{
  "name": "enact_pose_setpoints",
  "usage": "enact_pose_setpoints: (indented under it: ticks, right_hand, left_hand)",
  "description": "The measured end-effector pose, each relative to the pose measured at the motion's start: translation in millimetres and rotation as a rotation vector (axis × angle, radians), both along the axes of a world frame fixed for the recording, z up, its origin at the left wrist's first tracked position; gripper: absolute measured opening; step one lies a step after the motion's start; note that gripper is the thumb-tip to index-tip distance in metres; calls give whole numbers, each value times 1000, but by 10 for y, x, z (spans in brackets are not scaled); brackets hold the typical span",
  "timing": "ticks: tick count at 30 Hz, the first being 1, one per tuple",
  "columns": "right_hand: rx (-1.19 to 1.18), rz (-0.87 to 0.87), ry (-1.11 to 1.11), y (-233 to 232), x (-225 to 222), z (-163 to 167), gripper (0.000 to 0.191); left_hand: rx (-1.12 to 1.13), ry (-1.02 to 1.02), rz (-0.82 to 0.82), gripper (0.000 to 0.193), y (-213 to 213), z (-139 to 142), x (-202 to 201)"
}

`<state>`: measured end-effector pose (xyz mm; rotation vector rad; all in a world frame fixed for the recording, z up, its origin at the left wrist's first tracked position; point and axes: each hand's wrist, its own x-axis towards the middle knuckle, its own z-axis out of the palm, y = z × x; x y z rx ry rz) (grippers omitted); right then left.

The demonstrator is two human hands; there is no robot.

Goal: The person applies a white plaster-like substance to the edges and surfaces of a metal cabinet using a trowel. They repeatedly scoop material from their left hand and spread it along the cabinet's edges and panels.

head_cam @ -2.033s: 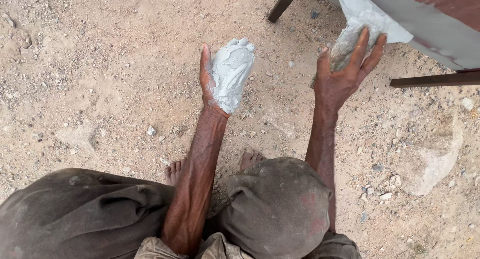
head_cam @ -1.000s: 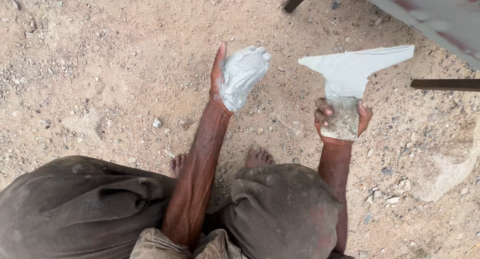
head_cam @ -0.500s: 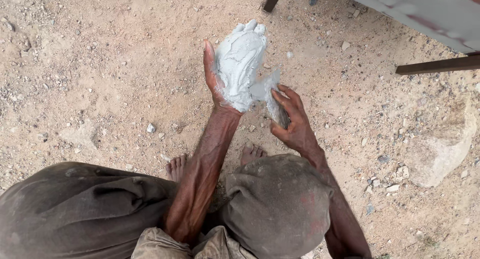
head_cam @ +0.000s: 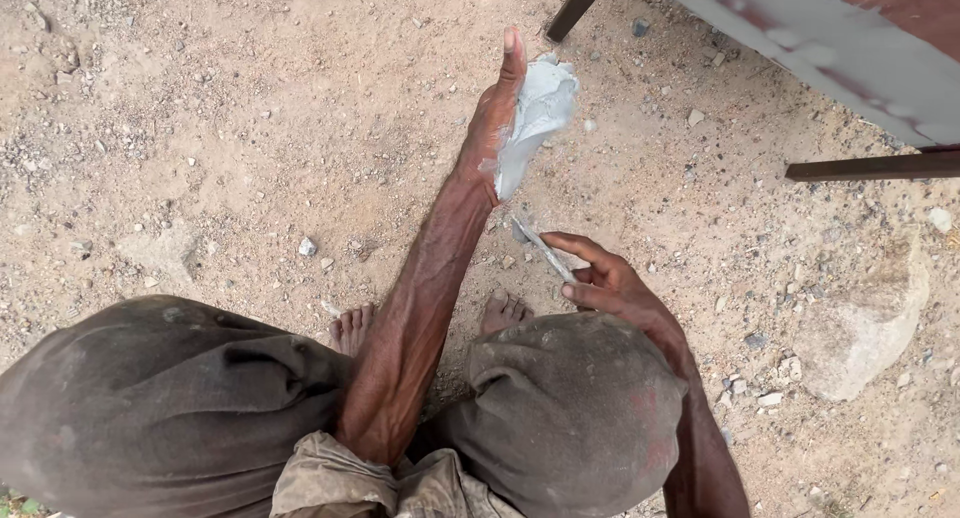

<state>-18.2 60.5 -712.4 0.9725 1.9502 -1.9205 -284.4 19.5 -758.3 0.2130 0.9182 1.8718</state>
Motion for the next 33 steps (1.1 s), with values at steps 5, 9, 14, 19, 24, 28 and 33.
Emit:
enact_pose_setpoints:
  ticks: [5,9,14,19,24,28,33]
  right_hand:
    - [114,-577,286,289,27,175,75]
    - [1661,185,73,1094,-221,264,88]
    - [2175,564,-236,1988,-671,4,84]
    - [2287,657,-254,2295,-873,-115,88]
    - [2288,674,-256,2321,-966,-142,86]
    - [2375,673,-206,2329,-1041,-138,82]
    - [2354,677,-246,2316,-1113,-113,85]
  left_hand:
    - [151,-227,168,121,-335,-80,-286]
    - [59,-297,177,118,-405,-268,-211]
    - [80,-349,198,117,-424,-475,-145]
    - [32,-232,226,123,-438,-520,-143]
    - [40,-293,206,118,-433,-520,-97]
    - [54,-269,205,118,-442,-533,-68]
    - [1,-302,197,114,-426,-603,-48]
